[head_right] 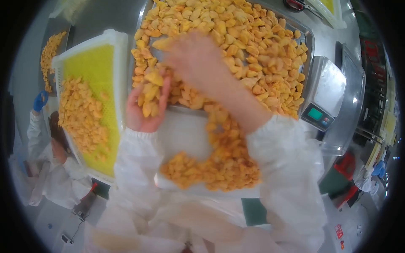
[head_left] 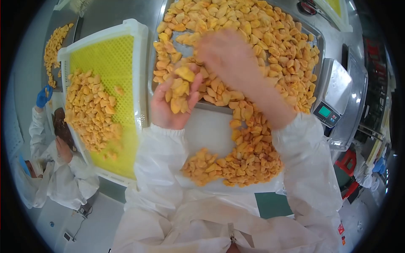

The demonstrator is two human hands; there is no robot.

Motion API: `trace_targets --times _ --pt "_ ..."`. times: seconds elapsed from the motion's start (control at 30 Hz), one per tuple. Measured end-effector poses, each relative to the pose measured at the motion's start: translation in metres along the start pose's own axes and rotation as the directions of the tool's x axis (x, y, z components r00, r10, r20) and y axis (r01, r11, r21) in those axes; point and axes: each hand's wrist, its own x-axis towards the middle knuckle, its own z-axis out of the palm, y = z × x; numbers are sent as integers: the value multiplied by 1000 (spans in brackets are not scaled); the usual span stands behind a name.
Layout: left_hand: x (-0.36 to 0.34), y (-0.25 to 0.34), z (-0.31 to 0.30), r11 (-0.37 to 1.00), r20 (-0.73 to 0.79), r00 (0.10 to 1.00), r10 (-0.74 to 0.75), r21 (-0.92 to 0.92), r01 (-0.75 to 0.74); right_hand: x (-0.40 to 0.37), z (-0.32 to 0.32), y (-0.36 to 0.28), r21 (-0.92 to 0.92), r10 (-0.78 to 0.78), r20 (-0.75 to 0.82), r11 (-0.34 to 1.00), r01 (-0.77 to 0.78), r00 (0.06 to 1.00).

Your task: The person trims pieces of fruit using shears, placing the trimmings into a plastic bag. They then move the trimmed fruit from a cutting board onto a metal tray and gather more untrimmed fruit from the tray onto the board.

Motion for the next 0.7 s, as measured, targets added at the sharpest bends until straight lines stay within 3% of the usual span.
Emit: trace_targets --times 0.07,0.17,0.2,0.27,0.37,0.43,0.57,0.67,0.7 --pt "-1 8 -9 992 144 989 -46 -111 62 14 -1 53 -299 9 -189 952 -66 982" --pt "-11 12 -7 997 38 997 -71 -28 72 6 -8 75 -311 29 -92 949 -57 995" --pt "-10 13 -11 997 62 996 -71 -23 72 4 -12 73 -185 221 -76 955 -232 972" --pt "-9 14 -23 997 106 992 -73 -23 75 -1 -20 66 49 565 38 823 -566 824" --pt "-14 12 -9 997 108 992 -60 -36 64 -3 -26 71 539 580 119 644 -543 806" --pt "-15 9 -8 997 117 990 -73 -28 77 -7 -30 71 686 564 234 482 -546 792" --pt "-16 10 -3 995 96 991 -95 0 95 -6 -36 72 799 574 353 226 -557 739" --pt "-13 11 0 989 170 977 -126 -49 136 -6 -40 73 834 567 375 139 -535 733" --pt "-13 10 6 992 123 985 -117 -26 121 -7 -40 67 830 549 366 173 -530 752"
